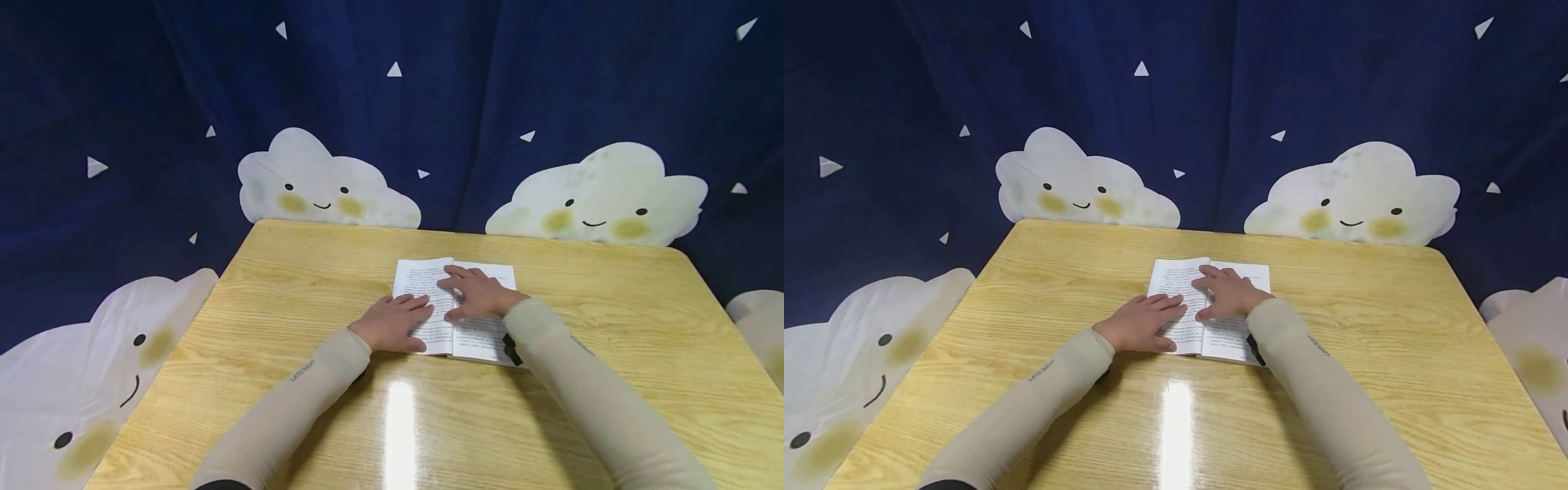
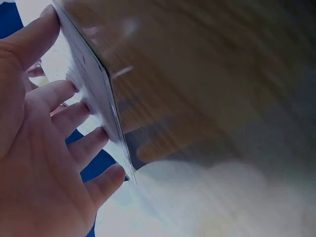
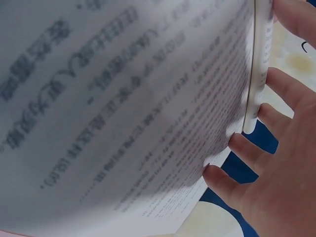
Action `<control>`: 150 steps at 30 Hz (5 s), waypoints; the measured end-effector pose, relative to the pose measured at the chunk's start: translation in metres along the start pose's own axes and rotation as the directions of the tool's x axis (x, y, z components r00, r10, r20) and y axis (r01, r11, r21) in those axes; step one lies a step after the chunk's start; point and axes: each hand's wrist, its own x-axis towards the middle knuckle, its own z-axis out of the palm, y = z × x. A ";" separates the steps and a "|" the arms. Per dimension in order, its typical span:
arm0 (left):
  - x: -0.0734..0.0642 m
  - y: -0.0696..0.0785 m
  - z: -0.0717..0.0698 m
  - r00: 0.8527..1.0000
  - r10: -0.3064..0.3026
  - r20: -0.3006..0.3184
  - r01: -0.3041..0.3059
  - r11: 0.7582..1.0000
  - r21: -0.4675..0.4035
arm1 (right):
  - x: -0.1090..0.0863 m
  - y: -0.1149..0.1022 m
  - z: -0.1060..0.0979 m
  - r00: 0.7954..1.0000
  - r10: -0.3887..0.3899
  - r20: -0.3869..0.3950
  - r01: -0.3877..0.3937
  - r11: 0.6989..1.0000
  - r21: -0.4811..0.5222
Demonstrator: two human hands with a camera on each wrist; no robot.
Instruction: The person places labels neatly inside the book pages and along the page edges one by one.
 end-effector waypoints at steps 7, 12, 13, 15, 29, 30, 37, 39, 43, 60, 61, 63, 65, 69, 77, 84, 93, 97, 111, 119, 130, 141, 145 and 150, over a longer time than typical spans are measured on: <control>0.001 0.002 -0.003 1.000 -0.002 0.004 0.002 1.000 0.029 | 0.000 0.002 0.000 1.000 0.021 0.003 -0.021 1.000 0.009; 0.004 0.001 -0.001 1.000 0.003 -0.010 -0.002 0.999 0.049 | -0.002 0.002 -0.003 1.000 0.010 -0.009 -0.010 0.999 0.034; 0.005 0.001 -0.001 1.000 0.002 -0.011 -0.002 0.999 0.048 | -0.003 0.002 -0.004 1.000 -0.002 -0.027 0.004 0.999 0.050; 0.005 0.000 0.000 1.000 0.000 -0.011 0.001 0.999 0.043 | -0.006 0.003 -0.010 0.997 -0.018 -0.072 0.025 0.995 0.094; 0.002 0.000 0.001 1.000 -0.017 0.006 0.017 1.000 0.004 | -0.091 0.039 -0.054 0.962 0.080 -0.260 -0.034 0.983 0.178; 0.001 0.000 0.002 1.000 -0.017 0.007 0.017 1.000 0.003 | -0.096 0.040 -0.053 0.960 0.081 -0.269 -0.033 0.983 0.178; 0.002 0.000 0.002 1.000 -0.021 0.006 0.021 1.000 -0.012 | -0.117 0.035 -0.047 0.945 0.071 -0.318 -0.029 0.990 0.135; 0.002 0.000 0.002 1.000 -0.017 0.010 0.018 1.000 -0.019 | -0.121 0.034 -0.045 0.942 0.086 -0.324 -0.046 0.991 0.129; 0.001 0.001 0.003 1.000 -0.012 0.007 0.012 0.999 -0.034 | -0.126 0.033 -0.041 0.936 0.117 -0.332 -0.082 0.989 0.119; -0.004 0.004 -0.002 0.999 -0.025 0.030 0.026 0.999 -0.047 | -0.122 0.057 -0.014 0.916 0.331 -0.227 -0.316 0.943 0.100; -0.003 0.004 -0.002 0.999 -0.028 0.033 0.029 0.999 -0.045 | -0.121 0.058 -0.012 0.915 0.341 -0.214 -0.329 0.940 0.091; -0.002 0.004 -0.002 0.999 -0.031 0.038 0.033 0.999 -0.038 | -0.118 0.060 -0.010 0.913 0.357 -0.198 -0.348 0.934 0.076; -0.001 0.005 -0.002 0.999 -0.035 0.041 0.036 0.999 -0.033 | -0.116 0.063 -0.007 0.910 0.376 -0.177 -0.368 0.927 0.075; -0.001 0.006 -0.003 0.998 -0.040 0.043 0.041 0.999 -0.031 | -0.112 0.067 0.000 0.906 0.398 -0.148 -0.392 0.918 0.067; -0.001 0.007 -0.003 0.999 -0.044 0.027 0.045 0.998 -0.036 | -0.109 0.065 0.007 0.882 0.456 -0.122 -0.449 0.890 0.080; -0.001 0.007 -0.005 0.998 -0.047 0.035 0.049 0.998 -0.044 | -0.107 0.062 0.008 0.879 0.469 -0.086 -0.461 0.882 0.099; 0.000 0.007 -0.004 0.998 -0.048 0.042 0.050 0.998 -0.038 | -0.106 0.062 0.013 0.879 0.465 -0.107 -0.460 0.885 0.070; 0.001 0.007 -0.004 0.998 -0.047 0.043 0.048 0.998 -0.028 | -0.106 0.064 0.013 0.883 0.455 -0.114 -0.451 0.890 0.061; 0.001 0.007 -0.004 0.997 -0.057 0.045 0.059 0.997 -0.052 | -0.118 0.087 0.005 0.868 0.480 -0.124 -0.479 0.877 0.040; 0.001 0.007 -0.004 0.998 -0.052 0.040 0.054 0.997 -0.052 | -0.122 0.097 0.004 0.872 0.470 -0.134 -0.471 0.882 0.030; 0.002 0.006 -0.002 0.999 -0.042 0.030 0.043 0.997 -0.057 | -0.126 0.110 0.003 0.889 0.430 -0.156 -0.437 0.900 -0.011; 0.003 0.003 -0.001 0.998 -0.042 0.045 0.045 0.997 -0.057 | -0.124 0.118 0.002 0.915 0.350 -0.201 -0.369 0.927 -0.068; 0.003 0.003 -0.002 0.998 -0.043 0.048 0.046 0.997 -0.056 | -0.124 0.123 0.002 0.920 0.338 -0.199 -0.359 0.930 -0.078; 0.002 0.005 -0.003 0.998 -0.046 0.053 0.049 0.997 -0.063 | -0.124 0.127 0.003 0.927 0.315 -0.203 -0.337 0.937 -0.088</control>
